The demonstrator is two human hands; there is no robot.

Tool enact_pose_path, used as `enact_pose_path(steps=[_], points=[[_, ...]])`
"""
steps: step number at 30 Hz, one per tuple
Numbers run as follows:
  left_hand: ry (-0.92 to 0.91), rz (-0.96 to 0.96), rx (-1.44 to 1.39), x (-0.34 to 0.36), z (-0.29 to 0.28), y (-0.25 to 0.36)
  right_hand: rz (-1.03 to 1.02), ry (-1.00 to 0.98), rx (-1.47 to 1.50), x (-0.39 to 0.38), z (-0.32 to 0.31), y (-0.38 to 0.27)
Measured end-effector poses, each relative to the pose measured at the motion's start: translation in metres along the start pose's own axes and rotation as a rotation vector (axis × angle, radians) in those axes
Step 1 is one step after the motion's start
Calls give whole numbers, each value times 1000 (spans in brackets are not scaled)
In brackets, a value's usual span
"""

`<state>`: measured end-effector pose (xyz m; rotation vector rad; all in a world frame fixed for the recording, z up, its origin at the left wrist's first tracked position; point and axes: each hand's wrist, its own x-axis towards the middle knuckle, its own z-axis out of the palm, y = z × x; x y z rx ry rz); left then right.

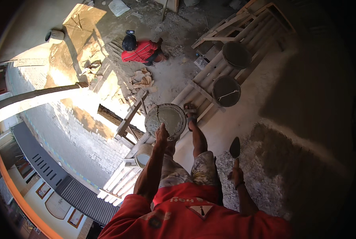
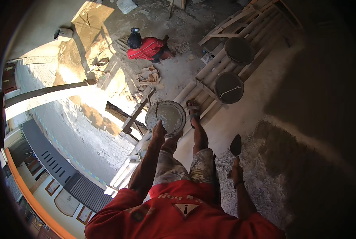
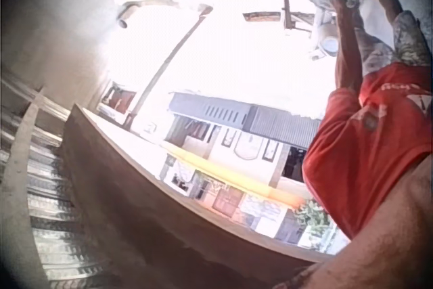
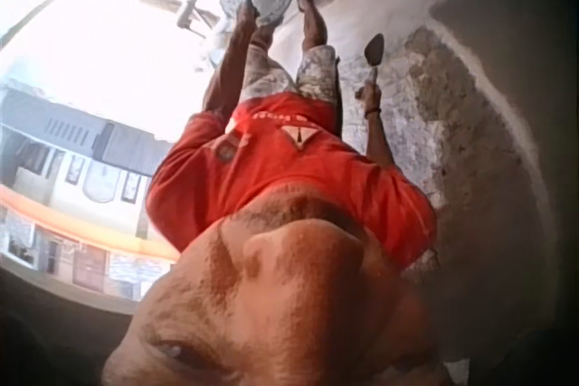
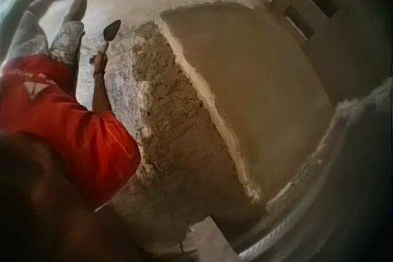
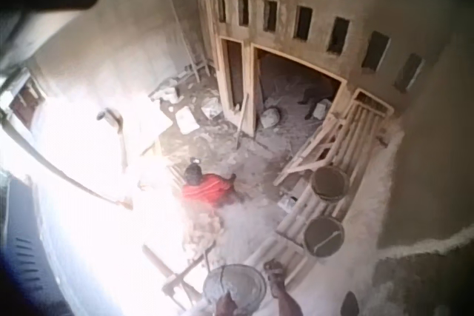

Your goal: The person applies cement mixture to a wall using a trowel and handles buckets of the mixture.

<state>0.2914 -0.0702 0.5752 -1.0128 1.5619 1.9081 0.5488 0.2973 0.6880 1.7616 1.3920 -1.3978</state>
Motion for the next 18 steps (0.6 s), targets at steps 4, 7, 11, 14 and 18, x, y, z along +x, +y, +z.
enact_pose_path(steps=[4, 7, 11, 14, 18], points=[[-31, -100, -38, 6, 10, 5, 17, -10, 167, -10, 5, 63], [-18, -172, 75, 6, 27, 11, 76, -1, 299, -14, 12, 110], [-82, -177, 156, 5, 49, 13, 168, 2, 380, -14, 23, 151], [-106, -210, 308, 12, 70, 9, 217, -24, 433, -7, 27, 163], [-316, 712, 678, 6, 100, -13, 205, -51, 543, 5, 22, 161]])
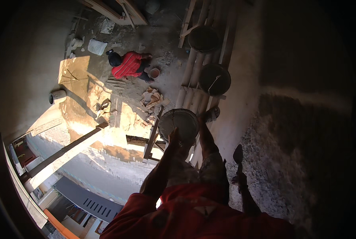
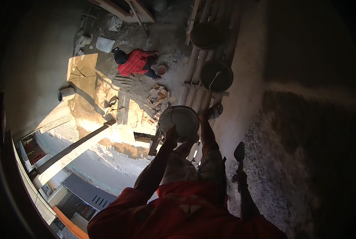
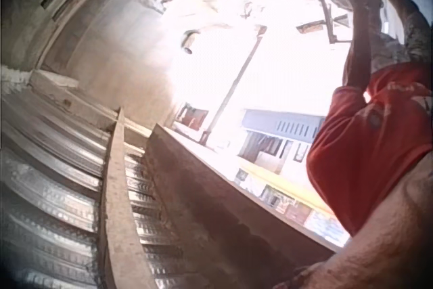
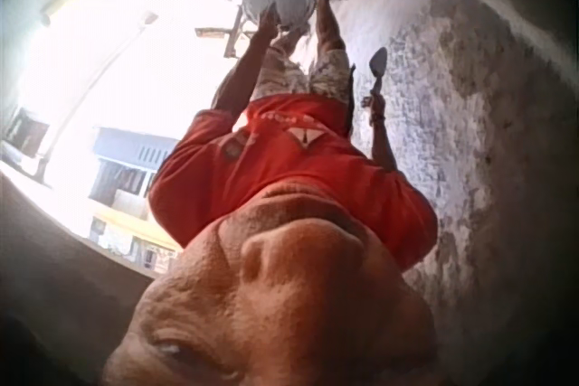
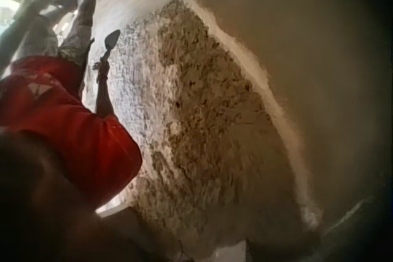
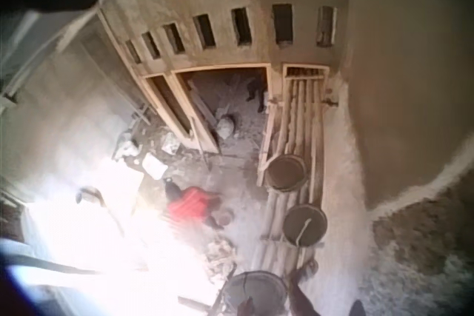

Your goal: The person applies cement mixture to a wall using a trowel and handles buckets of the mixture.

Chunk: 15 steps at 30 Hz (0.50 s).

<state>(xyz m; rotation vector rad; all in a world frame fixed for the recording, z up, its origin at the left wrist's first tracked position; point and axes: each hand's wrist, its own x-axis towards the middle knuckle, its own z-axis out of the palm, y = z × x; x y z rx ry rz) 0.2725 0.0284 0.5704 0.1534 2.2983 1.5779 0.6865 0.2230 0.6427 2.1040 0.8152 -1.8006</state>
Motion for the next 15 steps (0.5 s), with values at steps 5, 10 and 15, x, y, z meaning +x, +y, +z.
enact_pose_path(steps=[5, 10, 15], points=[[-352, -365, 82, 29, 43, 50, -97, -22, 128, 15, -9, -16], [-437, 259, 494, 41, 83, 94, -7, -206, 509, 27, -29, -19], [-656, 94, 327, 63, 130, 90, 78, -408, 713, 31, -40, -14]])
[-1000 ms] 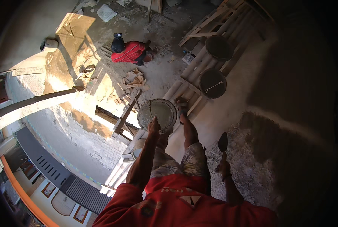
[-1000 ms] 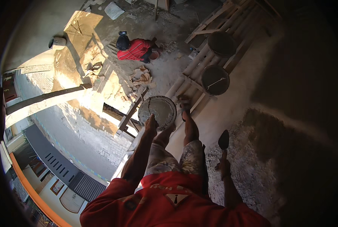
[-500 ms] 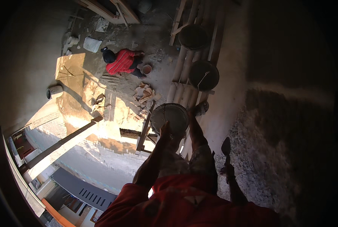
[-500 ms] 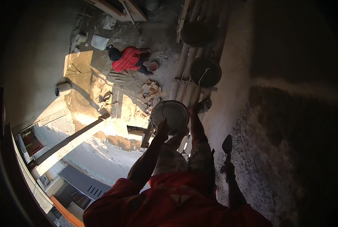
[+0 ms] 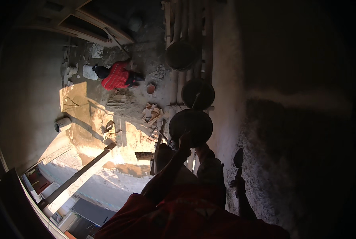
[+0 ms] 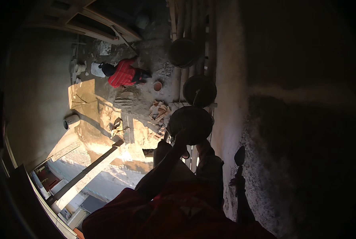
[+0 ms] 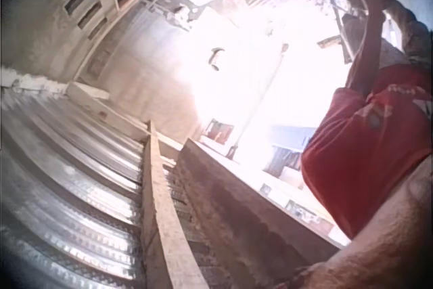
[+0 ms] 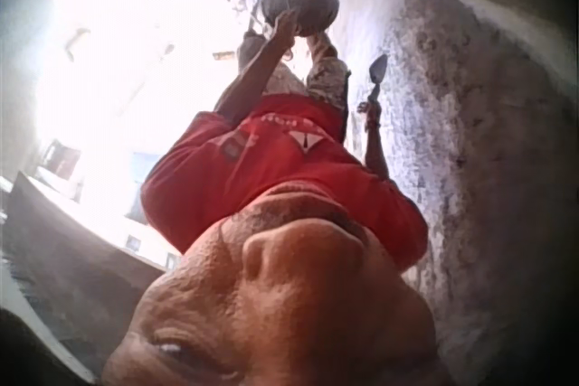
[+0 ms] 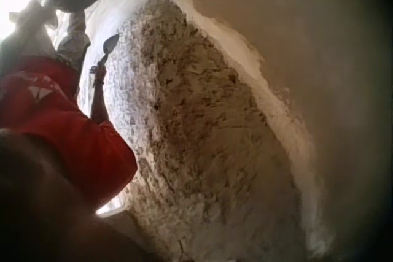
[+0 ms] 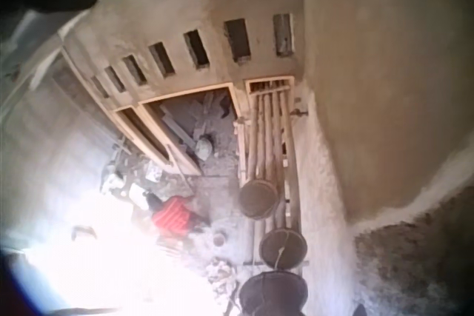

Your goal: The person applies cement mixture to a wall using a trowel and handles buckets of the mixture.

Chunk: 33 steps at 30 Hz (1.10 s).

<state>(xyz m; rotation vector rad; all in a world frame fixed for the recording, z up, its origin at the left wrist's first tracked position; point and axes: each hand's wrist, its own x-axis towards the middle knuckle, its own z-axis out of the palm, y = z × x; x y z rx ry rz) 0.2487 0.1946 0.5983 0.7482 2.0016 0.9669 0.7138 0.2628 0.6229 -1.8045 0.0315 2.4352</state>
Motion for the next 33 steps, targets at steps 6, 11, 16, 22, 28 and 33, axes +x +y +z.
enact_pose_path(steps=[6, 11, 16, 22, 28, 33], points=[[82, 40, -167, 58, 49, -1, -218, 394, -302, -14, 27, 39], [70, 540, 439, 95, 29, 66, -171, 549, -180, -20, 66, 69], [-56, -72, -232, 127, 54, 36, -174, 562, -42, -23, 105, 102], [-359, -620, -625, 200, 43, 109, -149, 702, 180, -17, 174, 130], [-493, -756, -485, 284, 33, 161, -114, 727, 229, -18, 249, 139], [-484, -858, -544, 380, 10, 165, -89, 705, 199, -5, 284, 131]])
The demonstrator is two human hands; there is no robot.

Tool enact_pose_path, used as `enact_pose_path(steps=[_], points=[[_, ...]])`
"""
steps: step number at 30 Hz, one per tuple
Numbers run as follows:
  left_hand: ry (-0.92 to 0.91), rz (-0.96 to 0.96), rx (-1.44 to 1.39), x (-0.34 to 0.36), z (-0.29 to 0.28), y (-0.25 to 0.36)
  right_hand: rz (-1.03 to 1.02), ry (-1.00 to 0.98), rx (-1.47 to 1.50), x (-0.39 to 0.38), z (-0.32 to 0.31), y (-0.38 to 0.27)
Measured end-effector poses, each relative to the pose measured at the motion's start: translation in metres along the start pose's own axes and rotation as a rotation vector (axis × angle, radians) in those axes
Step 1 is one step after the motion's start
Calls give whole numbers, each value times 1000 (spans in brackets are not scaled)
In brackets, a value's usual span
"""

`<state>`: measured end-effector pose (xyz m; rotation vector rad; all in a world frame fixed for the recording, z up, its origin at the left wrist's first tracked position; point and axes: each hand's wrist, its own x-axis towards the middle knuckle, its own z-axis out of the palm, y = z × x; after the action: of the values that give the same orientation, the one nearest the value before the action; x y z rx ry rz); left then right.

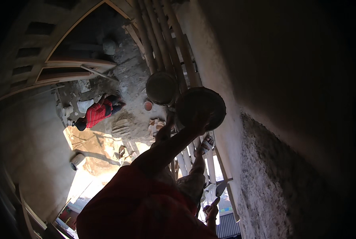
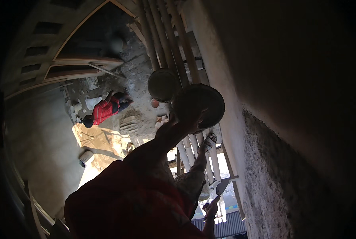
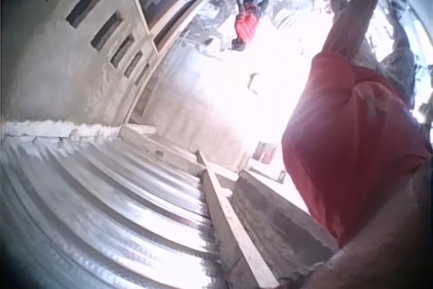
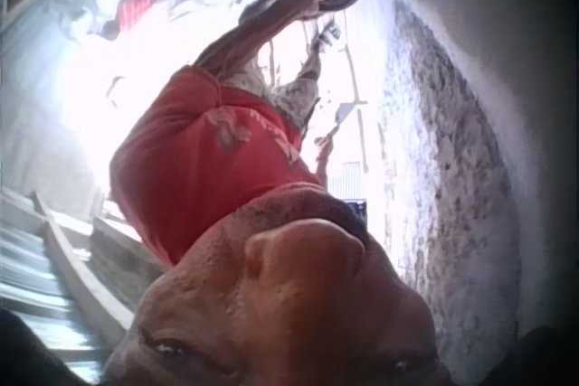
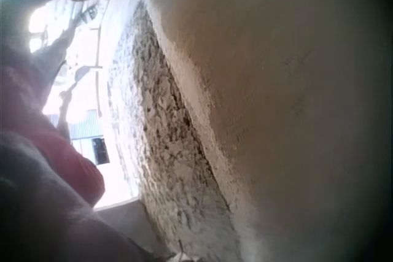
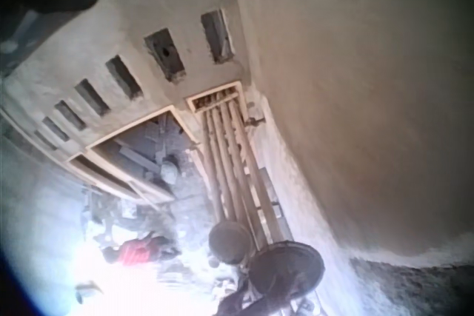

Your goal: The person applies cement mixture to a wall using a trowel and handles buckets of the mixture.

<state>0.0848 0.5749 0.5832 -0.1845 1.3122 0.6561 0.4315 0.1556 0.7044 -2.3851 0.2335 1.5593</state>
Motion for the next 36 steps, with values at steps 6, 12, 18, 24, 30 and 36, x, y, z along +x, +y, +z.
enact_pose_path(steps=[6, 12, 18, 24, 30, 36], points=[[13, 311, 19, 4, -8, 126, 48, 55, -15, -15, 16, 1], [66, 430, -62, 55, -54, 226, 22, 103, -78, -33, 40, -18], [381, 405, -67, 104, -91, 304, 32, 81, -122, -40, 56, -27], [395, 485, -149, 169, -178, 336, 63, 117, -101, -54, 64, -30], [489, 481, -265, 211, -242, 336, 76, 123, -142, -46, 72, -46], [401, 525, -228, 228, -271, 308, 83, 142, -176, -50, 69, -64]])
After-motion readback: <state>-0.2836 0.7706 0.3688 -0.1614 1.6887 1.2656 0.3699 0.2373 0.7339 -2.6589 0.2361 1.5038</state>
